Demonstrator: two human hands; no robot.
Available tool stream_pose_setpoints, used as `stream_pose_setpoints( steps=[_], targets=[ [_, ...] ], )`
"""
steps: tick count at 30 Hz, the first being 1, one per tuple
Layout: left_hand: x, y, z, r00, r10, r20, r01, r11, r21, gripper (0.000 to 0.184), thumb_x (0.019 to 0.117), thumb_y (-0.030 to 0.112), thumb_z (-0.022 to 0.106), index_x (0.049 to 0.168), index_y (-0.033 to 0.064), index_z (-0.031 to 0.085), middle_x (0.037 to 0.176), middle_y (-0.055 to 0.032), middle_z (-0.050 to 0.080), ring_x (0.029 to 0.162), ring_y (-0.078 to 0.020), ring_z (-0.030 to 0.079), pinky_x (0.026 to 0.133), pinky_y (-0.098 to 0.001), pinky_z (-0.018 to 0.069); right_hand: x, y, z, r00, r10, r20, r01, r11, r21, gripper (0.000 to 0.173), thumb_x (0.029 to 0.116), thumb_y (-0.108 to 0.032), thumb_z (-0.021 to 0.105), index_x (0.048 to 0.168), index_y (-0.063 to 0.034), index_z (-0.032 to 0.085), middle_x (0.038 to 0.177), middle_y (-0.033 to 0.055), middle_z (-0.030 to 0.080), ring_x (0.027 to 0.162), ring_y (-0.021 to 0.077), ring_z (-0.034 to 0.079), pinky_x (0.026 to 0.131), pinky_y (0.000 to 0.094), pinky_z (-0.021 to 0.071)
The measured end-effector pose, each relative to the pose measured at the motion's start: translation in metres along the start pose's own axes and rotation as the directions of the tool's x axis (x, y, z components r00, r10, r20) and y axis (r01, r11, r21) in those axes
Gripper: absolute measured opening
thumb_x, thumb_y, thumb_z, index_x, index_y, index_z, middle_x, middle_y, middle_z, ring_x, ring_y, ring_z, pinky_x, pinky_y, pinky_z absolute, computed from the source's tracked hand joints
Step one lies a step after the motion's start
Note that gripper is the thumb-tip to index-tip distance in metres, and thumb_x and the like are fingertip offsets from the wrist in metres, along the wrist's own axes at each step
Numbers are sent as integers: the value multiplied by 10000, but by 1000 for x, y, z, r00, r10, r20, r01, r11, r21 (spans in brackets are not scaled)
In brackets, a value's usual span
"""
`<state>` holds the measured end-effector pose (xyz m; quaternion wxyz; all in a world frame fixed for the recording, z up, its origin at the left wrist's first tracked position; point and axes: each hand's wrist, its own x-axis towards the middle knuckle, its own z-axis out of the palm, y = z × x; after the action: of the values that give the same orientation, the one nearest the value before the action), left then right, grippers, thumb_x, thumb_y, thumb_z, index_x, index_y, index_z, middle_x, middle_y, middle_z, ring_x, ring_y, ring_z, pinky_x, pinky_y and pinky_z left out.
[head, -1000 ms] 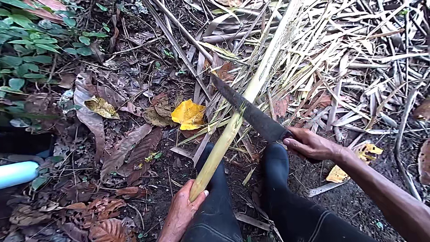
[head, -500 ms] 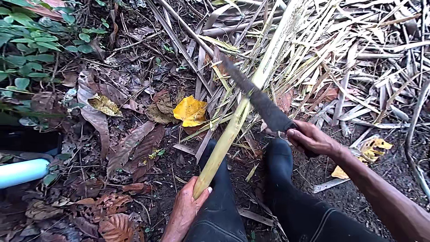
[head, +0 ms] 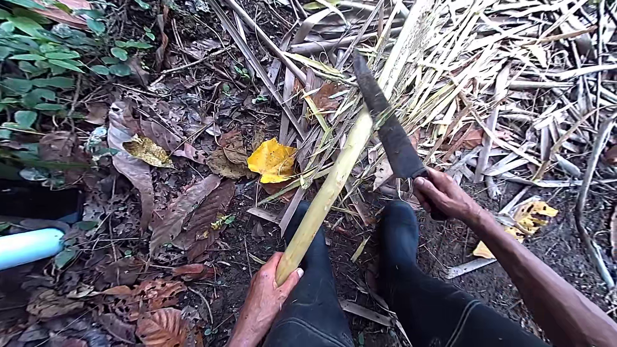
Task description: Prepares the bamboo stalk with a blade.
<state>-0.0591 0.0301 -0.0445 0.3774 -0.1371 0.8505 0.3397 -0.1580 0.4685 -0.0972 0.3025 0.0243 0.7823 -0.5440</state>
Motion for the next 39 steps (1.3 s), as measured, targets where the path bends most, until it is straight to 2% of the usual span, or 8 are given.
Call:
stream_pose_setpoints(
  steps=[5,7,12,18,24,30,36,39],
  targets=[
    [1,0,1,1000,4,-10,-4,1000,0,437,857,394,706,1138,60,684,868,-69,676,785,-191,657,734,-452,540,-2,3,30,970,-94,225,135,976,-174,466,1055,-480,484,1115,-42,631,713,9,606,581,91,600,555,309,543],
    [-1,0,0,1000,13,-11,-13,1000,4,437,862,394,705,1134,53,681,864,-69,668,778,-187,648,733,-443,534,0,4,31,971,-127,202,166,969,-186,462,1055,-486,485,1055,-50,639,688,5,605,567,90,597,548,307,535],
    [-1,4,-4,1000,-8,0,8,1000,13,424,865,382,720,1137,60,680,867,-71,667,782,-203,649,736,-461,536,8,9,31,999,-27,-23,31,977,212,395,1048,-462,474,954,-100,601,608,7,584,465,132,581,482,308,556],
    [4,-1,-3,1000,-14,4,14,1000,-8,454,832,412,730,1108,56,679,839,-53,654,756,-177,637,710,-439,531,-12,-5,58,965,-59,255,51,998,39,391,1067,-460,457,1056,-93,591,668,-47,582,520,59,569,492,256,514],
    [5,-2,-1,1000,-10,13,10,1000,-20,423,848,383,728,1125,67,680,856,-59,661,769,-180,640,727,-439,533,-4,1,52,999,2,51,-14,971,238,370,1066,-430,448,982,-98,589,642,-21,593,483,109,576,484,294,542],
    [9,-2,2,1000,-10,16,11,999,-32,443,851,383,738,1135,47,681,884,-88,676,806,-213,656,757,-479,537,-14,-23,91,899,-174,401,253,955,-153,427,1073,-424,491,1049,-15,612,706,84,601,608,176,610,598,382,522],
    [15,-4,7,999,-25,36,26,1000,-13,477,877,400,718,1169,26,672,930,-145,689,862,-286,673,787,-549,533,-18,-21,66,995,-80,66,88,989,-120,382,1062,-405,504,1100,-46,629,712,-10,630,566,76,612,541,285,561],
    [24,6,17,996,-41,73,43,999,-27,508,901,400,712,1204,-3,653,976,-190,690,905,-333,678,820,-573,531,-33,-24,36,978,-204,-35,162,861,-483,374,1041,-368,523,1230,-75,661,761,37,653,582,116,606,536,343,549]
  ],
)
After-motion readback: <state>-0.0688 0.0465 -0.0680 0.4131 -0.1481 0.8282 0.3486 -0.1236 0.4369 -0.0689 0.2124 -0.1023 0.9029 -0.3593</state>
